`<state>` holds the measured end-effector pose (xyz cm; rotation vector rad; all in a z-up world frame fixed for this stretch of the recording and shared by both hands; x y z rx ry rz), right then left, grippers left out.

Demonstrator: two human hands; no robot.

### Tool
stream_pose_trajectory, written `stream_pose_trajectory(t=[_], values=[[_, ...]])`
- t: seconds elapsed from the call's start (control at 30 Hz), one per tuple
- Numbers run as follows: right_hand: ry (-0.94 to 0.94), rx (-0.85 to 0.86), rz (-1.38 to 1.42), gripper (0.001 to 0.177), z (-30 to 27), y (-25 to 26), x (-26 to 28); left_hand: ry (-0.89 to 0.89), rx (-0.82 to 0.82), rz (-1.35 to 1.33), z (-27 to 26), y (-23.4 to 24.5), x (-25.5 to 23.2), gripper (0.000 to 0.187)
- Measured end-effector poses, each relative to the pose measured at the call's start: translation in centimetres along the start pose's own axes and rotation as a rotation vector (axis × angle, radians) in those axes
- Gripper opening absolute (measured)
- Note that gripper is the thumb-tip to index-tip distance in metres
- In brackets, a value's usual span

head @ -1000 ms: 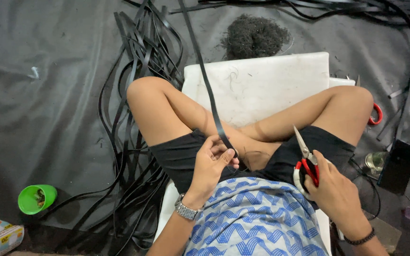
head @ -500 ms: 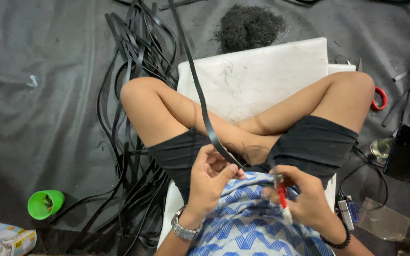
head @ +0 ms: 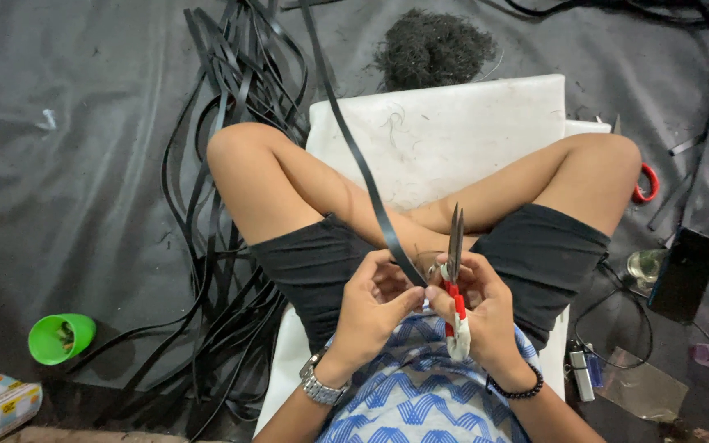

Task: Trimming and cutting long strips of black leather using a pair of scissors while seated.

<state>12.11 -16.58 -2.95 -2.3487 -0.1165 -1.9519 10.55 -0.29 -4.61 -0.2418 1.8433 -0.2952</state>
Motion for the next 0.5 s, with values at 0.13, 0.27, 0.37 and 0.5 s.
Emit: stream_pose_trajectory(t=[0.13, 0.27, 0.37, 0.5], values=[[0.053, 0.075, 0.022, 0.034, 0.4, -0.7, 0.7, 0.001, 0.058, -0.010, 0.2, -0.4, -0.7, 0.037], [0.051, 0.110, -0.002, 0.030, 0.4, -1.0, 1.2, -0.034, 0.086, -0.003, 0.3, -0.3, -1.5, 0.033], [0.058, 0.071, -0.108, 0.034, 0.3, -0.8, 1.3, -0.003, 0.029, -0.007, 0.6, 0.3, -1.4, 0.035], [0.093, 0.109, -0.126, 0.037, 0.5, -0.8, 1.4, -0.004, 0.055, -0.015, 0.8, 0.2, -1.9, 0.038]])
Point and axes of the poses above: each hand's wrist, its own z-axis towards the middle knuckle, its own y-axis out of the back of the hand, x = y × z, the point moved 10 cm from there along z, towards the middle knuckle, and after that the axes turned 5 degrees about x, right-handed, at the moved point
